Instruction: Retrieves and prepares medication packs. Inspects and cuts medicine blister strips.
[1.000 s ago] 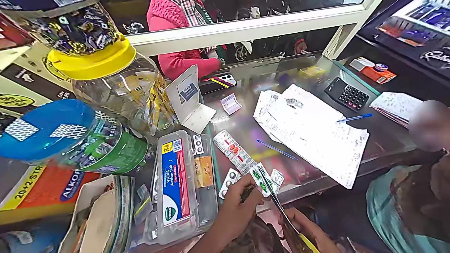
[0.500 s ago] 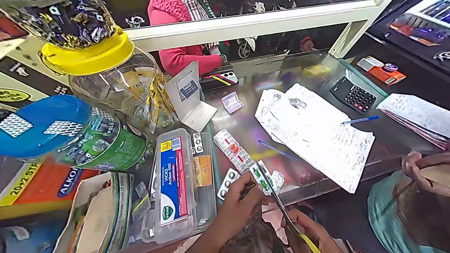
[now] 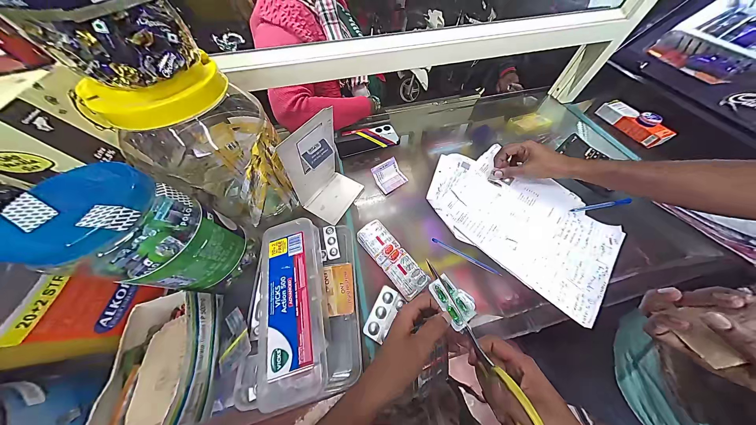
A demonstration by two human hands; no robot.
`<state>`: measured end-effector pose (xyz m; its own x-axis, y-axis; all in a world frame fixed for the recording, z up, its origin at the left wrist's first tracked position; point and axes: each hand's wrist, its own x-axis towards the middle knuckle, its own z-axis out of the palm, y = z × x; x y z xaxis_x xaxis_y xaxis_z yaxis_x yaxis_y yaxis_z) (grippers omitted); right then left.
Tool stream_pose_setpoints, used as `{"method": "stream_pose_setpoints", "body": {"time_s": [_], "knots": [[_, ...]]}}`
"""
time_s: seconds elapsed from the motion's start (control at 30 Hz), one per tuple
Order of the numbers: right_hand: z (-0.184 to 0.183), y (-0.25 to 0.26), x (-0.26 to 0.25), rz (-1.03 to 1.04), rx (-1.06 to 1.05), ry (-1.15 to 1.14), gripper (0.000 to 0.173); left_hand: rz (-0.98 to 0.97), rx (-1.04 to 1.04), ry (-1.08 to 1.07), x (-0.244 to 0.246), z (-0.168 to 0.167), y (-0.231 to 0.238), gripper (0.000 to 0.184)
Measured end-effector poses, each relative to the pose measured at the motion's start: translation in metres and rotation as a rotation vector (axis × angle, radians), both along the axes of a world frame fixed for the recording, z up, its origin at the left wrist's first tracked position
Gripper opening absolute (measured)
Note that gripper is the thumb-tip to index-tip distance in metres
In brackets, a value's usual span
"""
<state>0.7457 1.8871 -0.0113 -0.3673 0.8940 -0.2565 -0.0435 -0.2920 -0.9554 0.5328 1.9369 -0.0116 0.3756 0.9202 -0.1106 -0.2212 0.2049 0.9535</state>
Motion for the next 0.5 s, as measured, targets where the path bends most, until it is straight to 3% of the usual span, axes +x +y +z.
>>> {"method": "stream_pose_setpoints", "body": {"time_s": [0.1,0.2,0.3,0.4,0.5], "knots": [[0.005,0.006,0.002,-0.053,0.056,-0.174,0.032,0.027,-0.092,-0.103,0.005,-0.004,0.004,0.015],[0.018,0.017,0.016,-0.188,0.367,-0.767,0.051,0.062,-0.159,-0.155,0.003,-0.002,0.005,0.016],[0.029,0.033,0.024,-0.241,0.318,-1.214,0.054,0.067,-0.233,-0.166,0.001,-0.001,0.004,0.015],[0.039,0.044,0.02,-0.159,0.244,-1.387,0.044,0.066,-0.328,-0.209,0.001,0.004,0.002,0.016],[0.046,0.043,0.013,-0.117,0.464,-1.487,0.032,0.08,-0.361,-0.214,-0.003,0.009,-0.004,0.017]]}}
